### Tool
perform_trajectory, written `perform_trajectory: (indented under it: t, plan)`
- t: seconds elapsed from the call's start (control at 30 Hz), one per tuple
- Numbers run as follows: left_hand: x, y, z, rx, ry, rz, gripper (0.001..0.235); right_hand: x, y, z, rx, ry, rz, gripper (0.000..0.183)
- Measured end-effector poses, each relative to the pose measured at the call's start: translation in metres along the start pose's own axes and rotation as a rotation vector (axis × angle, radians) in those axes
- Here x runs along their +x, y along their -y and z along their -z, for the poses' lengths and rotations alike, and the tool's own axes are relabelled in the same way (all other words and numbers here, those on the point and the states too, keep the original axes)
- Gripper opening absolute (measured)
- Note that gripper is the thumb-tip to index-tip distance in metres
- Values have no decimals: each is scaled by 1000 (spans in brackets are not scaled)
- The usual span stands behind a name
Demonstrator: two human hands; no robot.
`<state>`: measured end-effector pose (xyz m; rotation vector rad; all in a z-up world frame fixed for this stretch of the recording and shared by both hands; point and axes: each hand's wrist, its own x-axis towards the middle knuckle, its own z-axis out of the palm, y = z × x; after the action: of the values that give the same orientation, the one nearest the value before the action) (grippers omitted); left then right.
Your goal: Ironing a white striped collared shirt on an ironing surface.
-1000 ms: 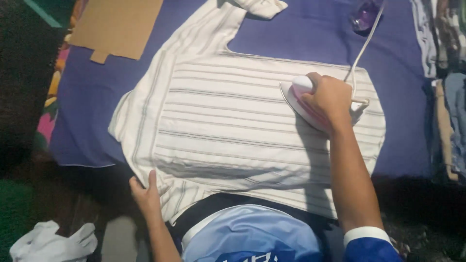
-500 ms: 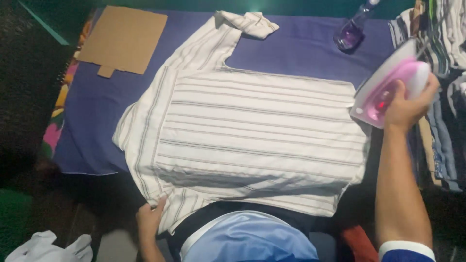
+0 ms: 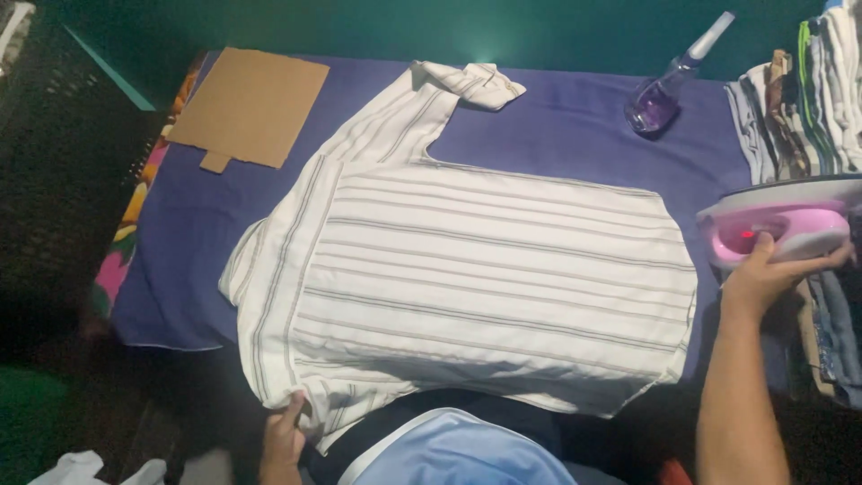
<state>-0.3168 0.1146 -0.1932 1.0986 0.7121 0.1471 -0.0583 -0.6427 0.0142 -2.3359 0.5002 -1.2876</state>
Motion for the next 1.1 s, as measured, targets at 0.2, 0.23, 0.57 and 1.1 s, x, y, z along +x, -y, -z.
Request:
perform_trajectory:
  t: [0.2, 0.23, 0.57, 1.1]
  plan:
    - [-3, -10, -34, -332, 154, -27, 48, -6, -25, 18, 153, 110, 74, 90]
    - [-8, -16, -39, -349, 169, -62, 55, -11, -24, 27, 339, 115, 166, 76]
    - [-62, -39, -36, -305, 28, -80, 57, -291, 41, 101, 453, 21, -340, 31]
    - [-37, -59, -10, -339, 216, -170, 53, -344, -60, 80, 312, 527, -1059, 22]
